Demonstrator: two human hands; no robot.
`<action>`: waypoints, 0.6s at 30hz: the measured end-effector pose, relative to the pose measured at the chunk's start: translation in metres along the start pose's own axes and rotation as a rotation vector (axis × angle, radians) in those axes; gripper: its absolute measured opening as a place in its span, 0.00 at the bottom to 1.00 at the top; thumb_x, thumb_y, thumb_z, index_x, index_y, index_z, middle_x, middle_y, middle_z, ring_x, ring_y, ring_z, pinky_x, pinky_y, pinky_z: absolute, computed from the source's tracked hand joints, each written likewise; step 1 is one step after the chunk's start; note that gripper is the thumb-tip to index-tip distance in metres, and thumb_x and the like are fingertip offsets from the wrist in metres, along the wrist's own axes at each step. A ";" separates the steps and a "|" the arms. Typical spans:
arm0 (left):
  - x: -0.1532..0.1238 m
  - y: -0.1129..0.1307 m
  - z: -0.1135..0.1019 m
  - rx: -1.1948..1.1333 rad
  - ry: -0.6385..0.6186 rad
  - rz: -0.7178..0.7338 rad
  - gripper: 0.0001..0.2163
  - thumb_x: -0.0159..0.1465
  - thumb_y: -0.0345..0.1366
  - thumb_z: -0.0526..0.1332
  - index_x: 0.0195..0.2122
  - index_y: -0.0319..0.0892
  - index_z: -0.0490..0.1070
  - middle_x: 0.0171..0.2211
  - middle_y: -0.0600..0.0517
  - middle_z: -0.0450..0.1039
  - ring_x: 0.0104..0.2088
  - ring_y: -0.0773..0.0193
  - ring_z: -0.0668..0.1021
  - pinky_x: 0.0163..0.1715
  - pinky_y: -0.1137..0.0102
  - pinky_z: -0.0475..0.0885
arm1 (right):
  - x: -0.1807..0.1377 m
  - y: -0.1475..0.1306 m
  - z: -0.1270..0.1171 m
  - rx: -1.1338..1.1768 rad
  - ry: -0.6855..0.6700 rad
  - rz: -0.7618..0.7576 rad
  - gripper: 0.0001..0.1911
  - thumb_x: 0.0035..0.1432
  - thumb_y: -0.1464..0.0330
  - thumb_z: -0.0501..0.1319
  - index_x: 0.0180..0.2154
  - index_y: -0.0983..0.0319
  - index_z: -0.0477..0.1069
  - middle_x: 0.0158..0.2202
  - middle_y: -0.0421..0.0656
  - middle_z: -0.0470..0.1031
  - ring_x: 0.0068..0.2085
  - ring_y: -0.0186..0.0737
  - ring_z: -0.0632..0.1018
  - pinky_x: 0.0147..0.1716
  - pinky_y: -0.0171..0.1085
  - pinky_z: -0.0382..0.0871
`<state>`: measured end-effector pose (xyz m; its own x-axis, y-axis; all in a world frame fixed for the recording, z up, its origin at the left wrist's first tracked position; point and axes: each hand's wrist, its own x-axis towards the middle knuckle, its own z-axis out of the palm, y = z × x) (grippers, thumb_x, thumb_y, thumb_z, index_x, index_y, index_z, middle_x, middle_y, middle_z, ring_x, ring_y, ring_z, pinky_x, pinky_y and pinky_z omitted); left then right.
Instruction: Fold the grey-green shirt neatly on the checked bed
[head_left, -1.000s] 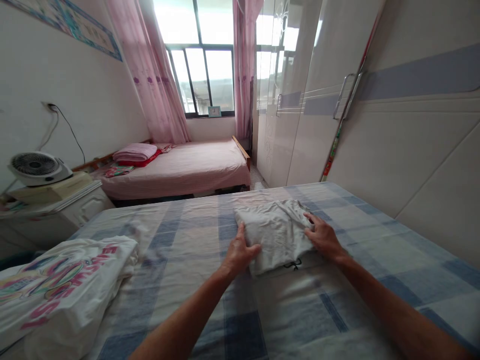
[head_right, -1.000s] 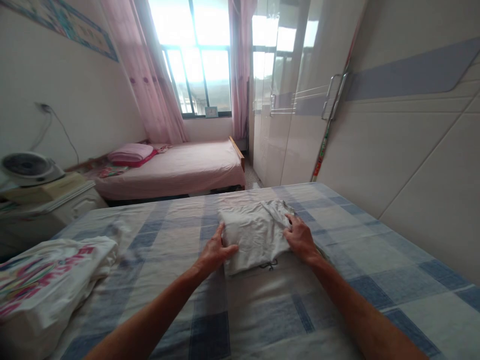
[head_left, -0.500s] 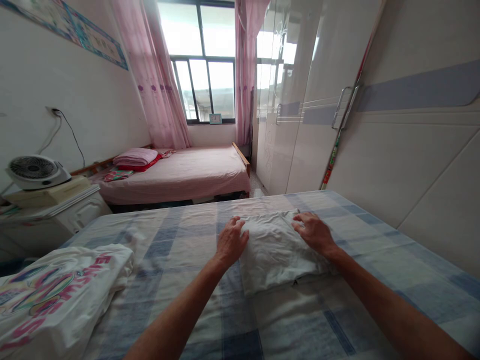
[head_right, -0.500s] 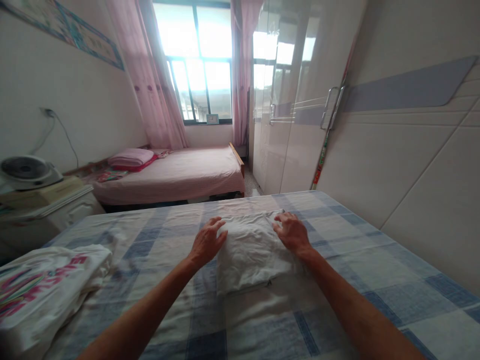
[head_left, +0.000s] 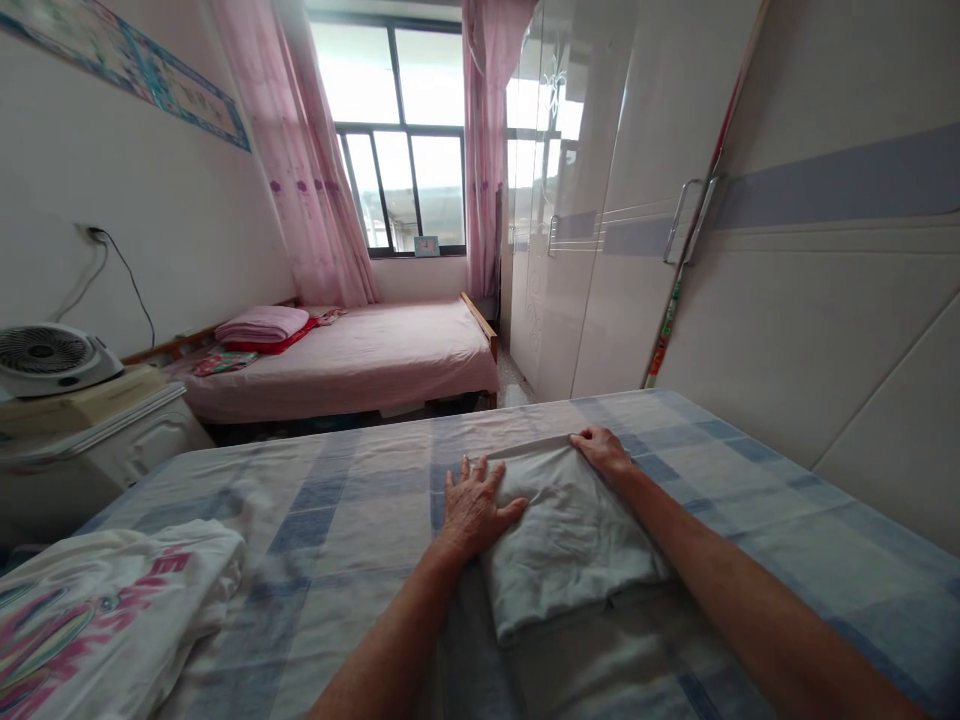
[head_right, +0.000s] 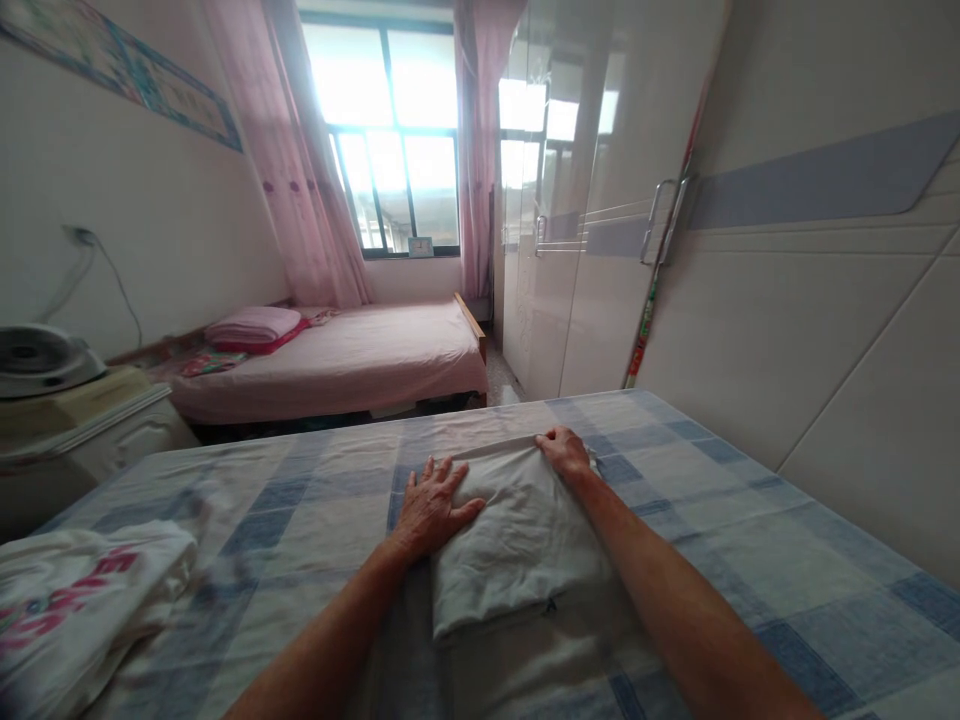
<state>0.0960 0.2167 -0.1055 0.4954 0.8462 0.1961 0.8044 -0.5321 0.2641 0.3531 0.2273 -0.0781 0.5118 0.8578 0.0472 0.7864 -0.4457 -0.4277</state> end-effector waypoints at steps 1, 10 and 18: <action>0.000 0.000 0.000 0.003 -0.001 0.000 0.33 0.58 0.62 0.50 0.62 0.52 0.58 0.65 0.47 0.53 0.64 0.42 0.52 0.59 0.44 0.49 | 0.003 0.002 -0.002 0.010 -0.002 0.019 0.14 0.58 0.63 0.53 0.37 0.63 0.74 0.37 0.45 0.79 0.37 0.37 0.78 0.29 0.29 0.63; -0.002 0.006 -0.010 0.030 0.000 -0.006 0.31 0.60 0.58 0.52 0.61 0.48 0.59 0.64 0.45 0.54 0.64 0.41 0.53 0.58 0.42 0.50 | -0.050 0.009 -0.035 -0.057 -0.020 0.037 0.24 0.60 0.52 0.48 0.45 0.62 0.69 0.41 0.52 0.77 0.43 0.50 0.77 0.39 0.41 0.65; -0.031 0.041 -0.013 0.029 0.008 0.133 0.29 0.63 0.56 0.50 0.62 0.47 0.57 0.65 0.44 0.51 0.65 0.46 0.52 0.61 0.47 0.48 | -0.122 0.050 -0.027 -0.248 0.055 -0.131 0.17 0.63 0.61 0.49 0.50 0.61 0.64 0.34 0.47 0.78 0.39 0.47 0.79 0.34 0.38 0.64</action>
<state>0.1093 0.1681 -0.0884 0.5961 0.7676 0.2354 0.7406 -0.6389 0.2080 0.3394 0.0938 -0.0806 0.4133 0.8998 0.1396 0.9040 -0.3871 -0.1813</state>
